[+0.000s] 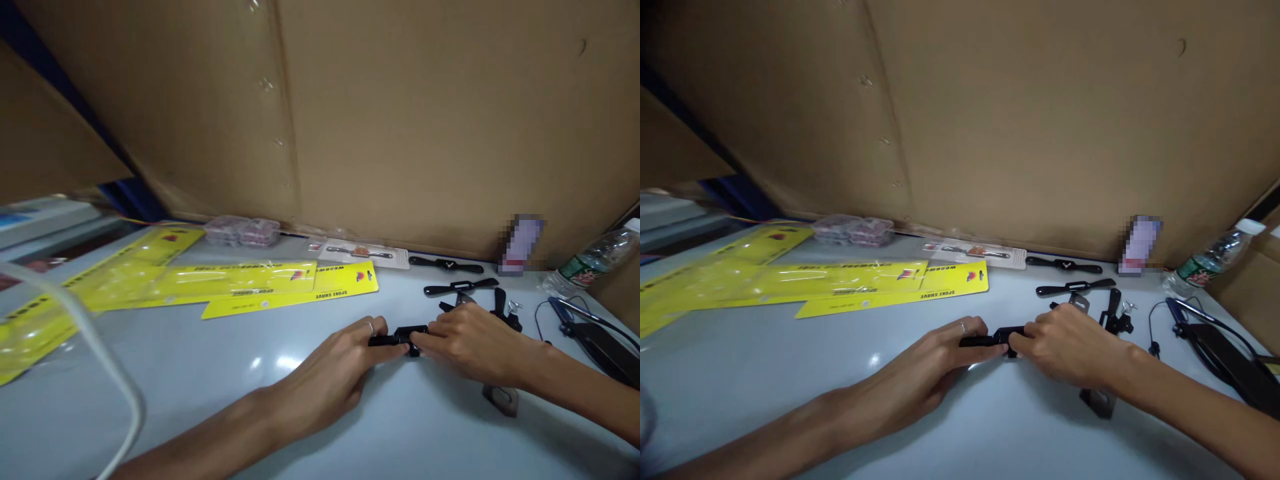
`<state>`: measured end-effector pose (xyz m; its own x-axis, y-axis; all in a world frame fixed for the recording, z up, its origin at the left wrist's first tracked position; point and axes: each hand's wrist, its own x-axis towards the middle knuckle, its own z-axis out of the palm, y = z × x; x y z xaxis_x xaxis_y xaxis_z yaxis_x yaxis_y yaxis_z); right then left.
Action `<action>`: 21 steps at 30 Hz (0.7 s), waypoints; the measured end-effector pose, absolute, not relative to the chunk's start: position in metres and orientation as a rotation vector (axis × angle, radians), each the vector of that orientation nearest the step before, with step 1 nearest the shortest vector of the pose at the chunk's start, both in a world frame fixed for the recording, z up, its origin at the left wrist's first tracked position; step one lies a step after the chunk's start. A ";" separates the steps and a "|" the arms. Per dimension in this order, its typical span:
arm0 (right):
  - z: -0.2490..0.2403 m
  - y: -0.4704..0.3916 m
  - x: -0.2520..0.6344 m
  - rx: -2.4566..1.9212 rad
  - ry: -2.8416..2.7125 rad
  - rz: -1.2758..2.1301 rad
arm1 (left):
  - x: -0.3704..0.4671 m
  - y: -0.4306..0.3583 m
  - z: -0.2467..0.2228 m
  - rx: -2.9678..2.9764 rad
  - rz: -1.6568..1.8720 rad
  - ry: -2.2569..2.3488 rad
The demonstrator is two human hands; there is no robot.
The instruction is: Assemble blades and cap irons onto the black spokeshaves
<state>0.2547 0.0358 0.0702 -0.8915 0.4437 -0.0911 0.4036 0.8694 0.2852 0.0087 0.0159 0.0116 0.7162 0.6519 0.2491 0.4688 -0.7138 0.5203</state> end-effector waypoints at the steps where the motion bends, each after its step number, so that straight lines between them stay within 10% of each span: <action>1: 0.068 0.036 0.255 0.622 2.891 0.426 | 0.009 0.016 0.012 2.493 0.596 0.860; 21: 0.051 0.034 0.270 0.952 3.231 0.343 | 0.005 0.017 0.007 2.430 0.625 0.846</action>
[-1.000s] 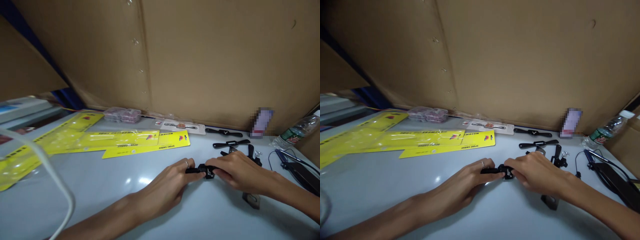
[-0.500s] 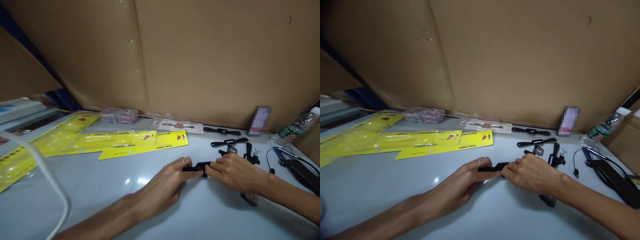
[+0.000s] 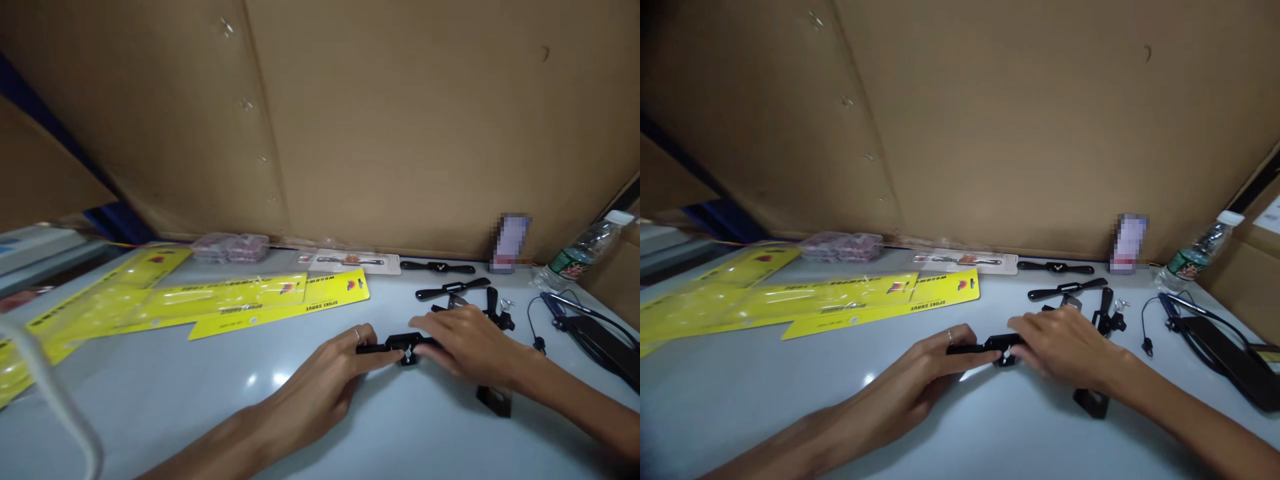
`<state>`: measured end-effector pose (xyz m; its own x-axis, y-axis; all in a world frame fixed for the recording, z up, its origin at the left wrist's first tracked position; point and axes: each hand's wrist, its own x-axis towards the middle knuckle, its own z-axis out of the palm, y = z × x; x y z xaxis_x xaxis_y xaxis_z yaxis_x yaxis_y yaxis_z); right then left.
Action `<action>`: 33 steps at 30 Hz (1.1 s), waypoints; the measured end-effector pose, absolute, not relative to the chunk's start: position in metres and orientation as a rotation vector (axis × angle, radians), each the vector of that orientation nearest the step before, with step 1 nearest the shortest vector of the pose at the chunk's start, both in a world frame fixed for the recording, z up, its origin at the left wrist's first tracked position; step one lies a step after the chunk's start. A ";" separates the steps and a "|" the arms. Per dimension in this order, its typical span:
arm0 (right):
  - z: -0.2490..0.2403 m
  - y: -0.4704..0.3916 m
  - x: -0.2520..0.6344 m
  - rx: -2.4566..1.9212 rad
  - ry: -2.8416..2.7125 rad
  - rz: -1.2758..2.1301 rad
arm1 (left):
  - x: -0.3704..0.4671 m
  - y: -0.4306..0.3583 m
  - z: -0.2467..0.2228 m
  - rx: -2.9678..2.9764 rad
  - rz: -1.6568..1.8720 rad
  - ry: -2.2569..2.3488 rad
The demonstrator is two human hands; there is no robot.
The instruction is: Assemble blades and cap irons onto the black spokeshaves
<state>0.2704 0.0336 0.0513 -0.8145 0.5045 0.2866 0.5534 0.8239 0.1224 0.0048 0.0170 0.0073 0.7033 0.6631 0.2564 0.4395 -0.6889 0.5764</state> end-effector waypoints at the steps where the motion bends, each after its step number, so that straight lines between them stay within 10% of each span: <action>1: 0.052 0.034 0.275 -0.877 -2.665 -0.207 | 0.004 0.017 0.006 2.429 0.628 0.846; 33: 0.039 0.011 0.270 -1.192 -2.653 0.536 | 0.003 0.012 0.007 2.491 0.512 1.103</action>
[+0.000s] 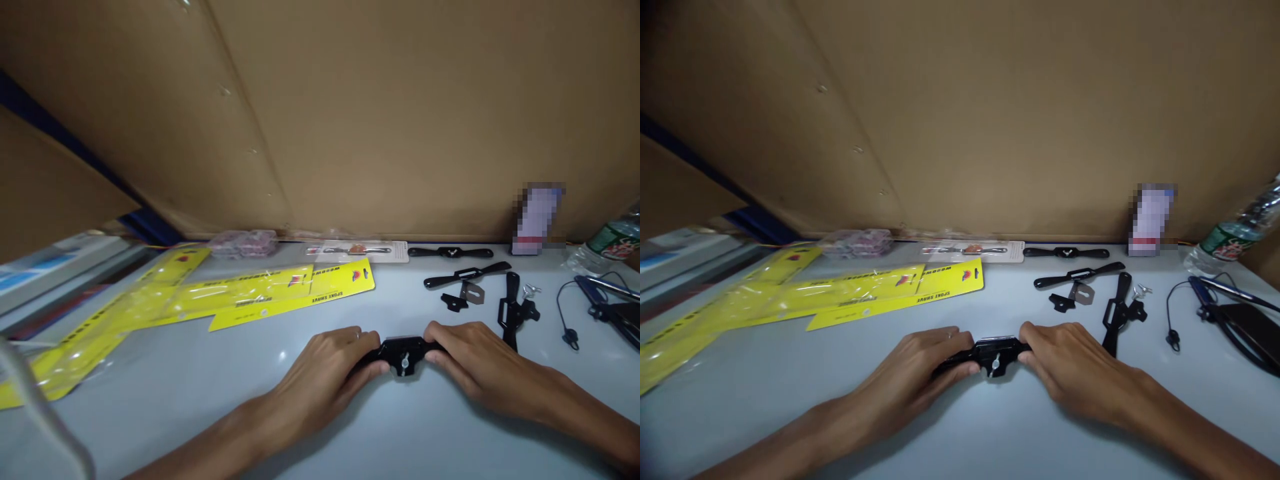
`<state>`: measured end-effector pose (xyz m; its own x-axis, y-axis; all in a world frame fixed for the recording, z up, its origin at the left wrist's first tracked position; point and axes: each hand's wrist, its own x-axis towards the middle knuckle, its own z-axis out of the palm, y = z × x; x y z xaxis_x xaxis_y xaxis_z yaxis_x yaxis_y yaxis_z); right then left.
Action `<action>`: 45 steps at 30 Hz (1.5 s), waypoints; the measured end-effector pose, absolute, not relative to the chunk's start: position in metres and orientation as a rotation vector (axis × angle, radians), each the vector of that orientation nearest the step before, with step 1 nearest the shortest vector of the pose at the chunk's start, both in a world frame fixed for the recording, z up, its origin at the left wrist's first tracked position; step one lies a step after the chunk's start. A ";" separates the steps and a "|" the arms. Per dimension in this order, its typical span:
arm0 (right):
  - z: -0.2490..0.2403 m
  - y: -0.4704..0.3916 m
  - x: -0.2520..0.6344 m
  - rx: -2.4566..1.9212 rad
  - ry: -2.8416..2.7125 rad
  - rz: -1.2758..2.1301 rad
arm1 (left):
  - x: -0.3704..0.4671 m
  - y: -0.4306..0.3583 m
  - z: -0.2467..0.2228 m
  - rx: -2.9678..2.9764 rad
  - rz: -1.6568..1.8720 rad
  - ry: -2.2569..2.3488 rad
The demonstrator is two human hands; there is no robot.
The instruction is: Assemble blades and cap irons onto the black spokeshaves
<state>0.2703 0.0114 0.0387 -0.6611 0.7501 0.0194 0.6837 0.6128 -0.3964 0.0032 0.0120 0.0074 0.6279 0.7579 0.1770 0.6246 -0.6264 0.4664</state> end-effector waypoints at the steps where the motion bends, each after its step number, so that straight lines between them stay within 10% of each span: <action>1: 0.038 0.012 0.270 -1.187 -2.646 0.545 | 0.003 0.012 0.008 2.471 0.503 1.104; 29: 0.037 0.011 0.268 -1.148 -2.624 0.619 | 0.007 0.013 0.014 2.269 0.389 1.117; 45: 0.022 -0.017 0.225 -1.206 -2.599 -0.493 | 0.017 0.000 0.005 2.443 0.386 1.283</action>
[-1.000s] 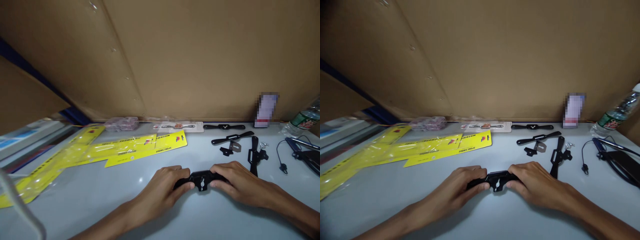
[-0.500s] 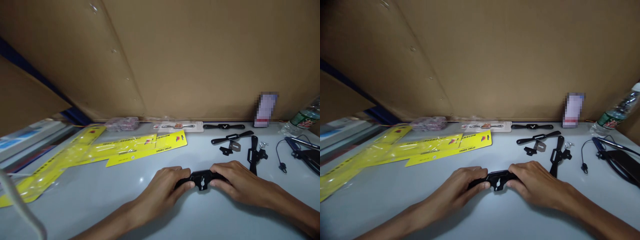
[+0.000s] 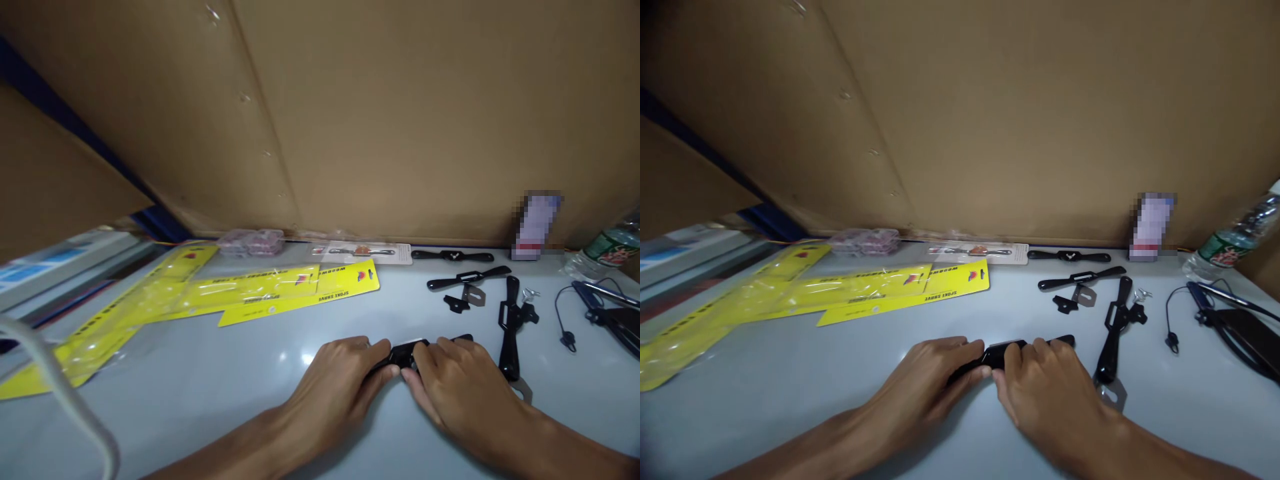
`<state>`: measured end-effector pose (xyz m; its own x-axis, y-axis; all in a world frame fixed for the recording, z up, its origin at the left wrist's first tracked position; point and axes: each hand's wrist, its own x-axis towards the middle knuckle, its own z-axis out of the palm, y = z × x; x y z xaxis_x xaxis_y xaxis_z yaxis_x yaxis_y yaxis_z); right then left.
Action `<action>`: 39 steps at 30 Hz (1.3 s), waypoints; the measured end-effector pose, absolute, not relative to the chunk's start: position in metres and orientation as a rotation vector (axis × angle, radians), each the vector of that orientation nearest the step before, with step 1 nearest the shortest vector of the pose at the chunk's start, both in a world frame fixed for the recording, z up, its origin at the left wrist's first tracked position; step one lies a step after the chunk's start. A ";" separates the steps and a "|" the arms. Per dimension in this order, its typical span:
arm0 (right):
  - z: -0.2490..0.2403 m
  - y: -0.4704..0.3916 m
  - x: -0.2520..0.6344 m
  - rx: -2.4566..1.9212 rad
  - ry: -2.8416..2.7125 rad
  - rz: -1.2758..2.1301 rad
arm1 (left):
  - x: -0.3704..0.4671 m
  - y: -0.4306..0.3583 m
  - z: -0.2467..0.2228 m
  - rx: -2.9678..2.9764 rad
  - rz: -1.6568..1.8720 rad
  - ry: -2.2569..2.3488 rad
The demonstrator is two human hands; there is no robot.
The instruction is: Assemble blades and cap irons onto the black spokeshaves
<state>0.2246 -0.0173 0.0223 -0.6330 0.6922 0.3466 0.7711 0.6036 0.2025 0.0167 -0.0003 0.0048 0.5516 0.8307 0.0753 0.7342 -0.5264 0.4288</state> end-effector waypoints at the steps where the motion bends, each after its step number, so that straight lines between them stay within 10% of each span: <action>1: 0.021 -0.018 0.224 -1.216 -2.587 -0.515 | 0.016 0.000 0.004 2.442 0.380 1.287; 16: 0.019 -0.017 0.226 -1.082 -2.782 -0.470 | 0.016 -0.001 0.007 2.390 0.322 1.309; 25: 0.019 -0.015 0.245 -1.091 -2.650 0.160 | 0.017 -0.001 0.012 2.365 0.309 1.292; 39: 0.016 -0.017 0.222 -1.294 -2.506 -0.056 | 0.019 -0.006 0.009 2.331 0.337 1.331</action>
<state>0.2223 -0.0174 0.0158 -0.5388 0.7879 0.2980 0.8006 0.5891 -0.1100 0.0194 -0.0055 0.0088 0.5086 0.8610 -0.0032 0.7556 -0.4446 0.4811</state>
